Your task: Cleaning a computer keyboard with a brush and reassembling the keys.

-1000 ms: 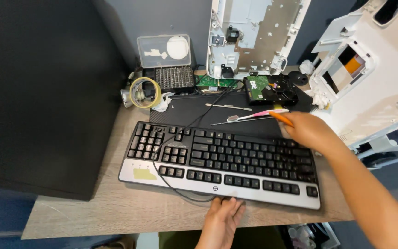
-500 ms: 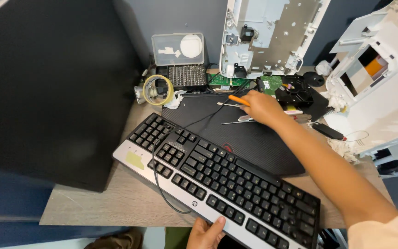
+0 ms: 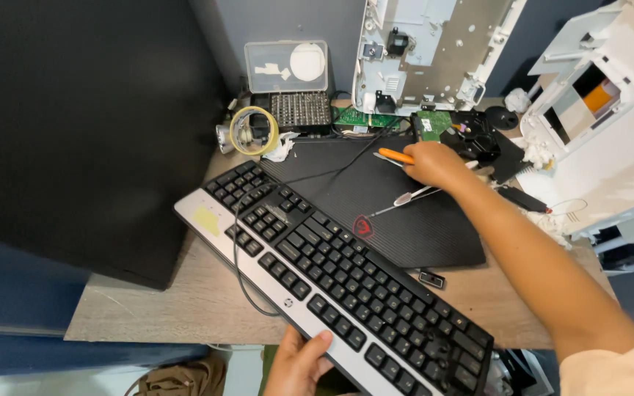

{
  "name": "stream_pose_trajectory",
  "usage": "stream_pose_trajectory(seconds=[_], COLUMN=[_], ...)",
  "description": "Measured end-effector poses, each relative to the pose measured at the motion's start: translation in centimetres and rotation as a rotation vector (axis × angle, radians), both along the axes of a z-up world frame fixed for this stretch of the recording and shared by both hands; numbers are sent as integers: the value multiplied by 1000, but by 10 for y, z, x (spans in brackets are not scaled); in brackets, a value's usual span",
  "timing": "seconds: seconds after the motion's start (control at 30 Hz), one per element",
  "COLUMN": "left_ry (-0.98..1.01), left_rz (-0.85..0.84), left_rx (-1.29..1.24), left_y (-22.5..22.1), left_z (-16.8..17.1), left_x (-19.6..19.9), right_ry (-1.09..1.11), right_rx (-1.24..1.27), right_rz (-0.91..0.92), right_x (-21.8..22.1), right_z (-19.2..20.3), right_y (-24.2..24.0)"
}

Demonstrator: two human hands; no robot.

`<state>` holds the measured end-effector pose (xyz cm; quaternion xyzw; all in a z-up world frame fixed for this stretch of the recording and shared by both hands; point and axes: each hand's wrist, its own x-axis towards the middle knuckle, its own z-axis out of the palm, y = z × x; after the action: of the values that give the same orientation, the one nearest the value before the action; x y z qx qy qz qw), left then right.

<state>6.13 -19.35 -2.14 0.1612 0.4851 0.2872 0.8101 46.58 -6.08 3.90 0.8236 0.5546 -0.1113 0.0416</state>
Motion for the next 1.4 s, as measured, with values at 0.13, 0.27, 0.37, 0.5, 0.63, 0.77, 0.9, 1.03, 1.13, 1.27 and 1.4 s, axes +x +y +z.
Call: stream_pose_trajectory(seconds=[0.13,0.27,0.37,0.5,0.63,0.77,0.9,1.03,1.13,1.27,1.4], left_ry=[-8,-30,-55,19,18,154,318,105,72,168,93], left_rz=[-16,-78,-186,-237,-99,-133,-30,-241,-290,-333,-471], left_rx=[98,215,318,410,227,173,160,243,358,387,570], left_y=[10,31,52,71,71,82,77,104,119,136,169], left_z=[-5,23,24,16,67,81,99,71,60,68,47], left_x=[-21,-45,-66,-93,-98,-119,-123,-136,-134,-116,-108], right_ry=[-28,-51,-50,-27,-32,-28,-27,-13,2,-20,30], right_rx=[-51,-70,-77,-89,-71,-85,-135,-194,-216,-226,-185], right_rz=[-35,-21,6,52,103,139,149,138,152,156,151], right_x=[7,9,18,31,38,47,61,57,63,61,52], right_z=[3,9,7,-4,-10,-11,-16,-1,-6,0,-1], right_y=[-16,-33,-45,-59,-80,-98,-107,-118,-127,-142,-151])
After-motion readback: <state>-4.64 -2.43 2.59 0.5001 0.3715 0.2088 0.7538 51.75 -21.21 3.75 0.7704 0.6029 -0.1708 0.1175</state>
